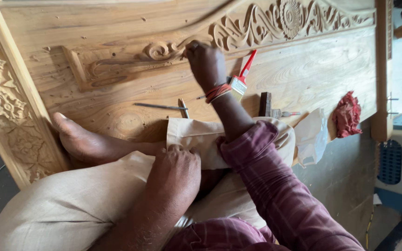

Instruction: The person is carving intricate floral and scroll patterns into a large wooden headboard. They use a chisel and a wooden mallet to shape the wood, occasionally switching to a brush to clear away wood shavings.

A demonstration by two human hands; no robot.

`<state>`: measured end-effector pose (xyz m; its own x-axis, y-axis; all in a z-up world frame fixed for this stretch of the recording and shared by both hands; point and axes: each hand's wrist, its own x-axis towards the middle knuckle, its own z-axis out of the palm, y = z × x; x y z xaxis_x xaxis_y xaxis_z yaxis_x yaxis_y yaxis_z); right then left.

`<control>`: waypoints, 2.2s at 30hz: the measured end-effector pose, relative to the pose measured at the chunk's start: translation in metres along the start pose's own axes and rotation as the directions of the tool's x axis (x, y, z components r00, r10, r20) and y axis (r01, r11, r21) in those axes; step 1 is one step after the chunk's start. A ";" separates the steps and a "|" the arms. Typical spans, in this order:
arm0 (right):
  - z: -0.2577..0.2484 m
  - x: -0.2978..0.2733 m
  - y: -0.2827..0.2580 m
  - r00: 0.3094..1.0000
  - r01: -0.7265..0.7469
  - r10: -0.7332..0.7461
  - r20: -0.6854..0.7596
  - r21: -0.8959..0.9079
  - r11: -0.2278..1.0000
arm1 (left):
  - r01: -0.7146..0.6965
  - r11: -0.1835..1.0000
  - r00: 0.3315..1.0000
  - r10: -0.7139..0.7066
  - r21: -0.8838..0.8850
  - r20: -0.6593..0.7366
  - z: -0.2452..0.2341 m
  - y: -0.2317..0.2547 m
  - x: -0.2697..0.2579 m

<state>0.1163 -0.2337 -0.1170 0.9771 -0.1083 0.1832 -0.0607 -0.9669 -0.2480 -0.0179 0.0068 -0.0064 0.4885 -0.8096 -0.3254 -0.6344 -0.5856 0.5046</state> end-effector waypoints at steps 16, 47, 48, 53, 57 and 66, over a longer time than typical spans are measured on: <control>0.045 -0.020 -0.018 0.975 0.219 -0.221 -0.024 -0.065 0.974 | -0.018 0.999 0.998 0.016 -0.035 -0.066 -0.007 0.004 -0.001; 0.061 -0.032 -0.114 0.933 0.361 -0.360 -0.028 0.064 0.930 | -0.004 0.998 0.998 0.008 -0.067 0.060 0.003 0.001 -0.007; 0.055 -0.024 -0.110 0.930 0.365 -0.354 -0.101 0.136 0.921 | -0.019 1.000 0.999 0.020 -0.023 0.041 0.004 0.000 -0.008; 0.054 -0.020 -0.104 0.986 0.165 -0.159 -0.046 0.169 0.972 | 0.030 0.994 0.992 -0.017 -0.106 0.121 0.004 0.003 -0.006; 0.081 -0.034 -0.134 0.961 0.267 -0.269 0.060 0.042 0.963 | -0.046 0.993 0.990 0.060 -0.109 0.125 0.004 0.004 -0.010; 0.069 -0.020 -0.136 0.977 0.133 -0.093 -0.190 0.210 0.969 | 0.008 0.977 1.000 -0.014 -0.215 -0.024 -0.006 -0.004 -0.022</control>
<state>0.1191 -0.0840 -0.1522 0.9220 -0.0602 0.3825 0.1136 -0.9024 -0.4157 -0.0221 0.0271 0.0035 0.5114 -0.8003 -0.3130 -0.4869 -0.5699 0.6619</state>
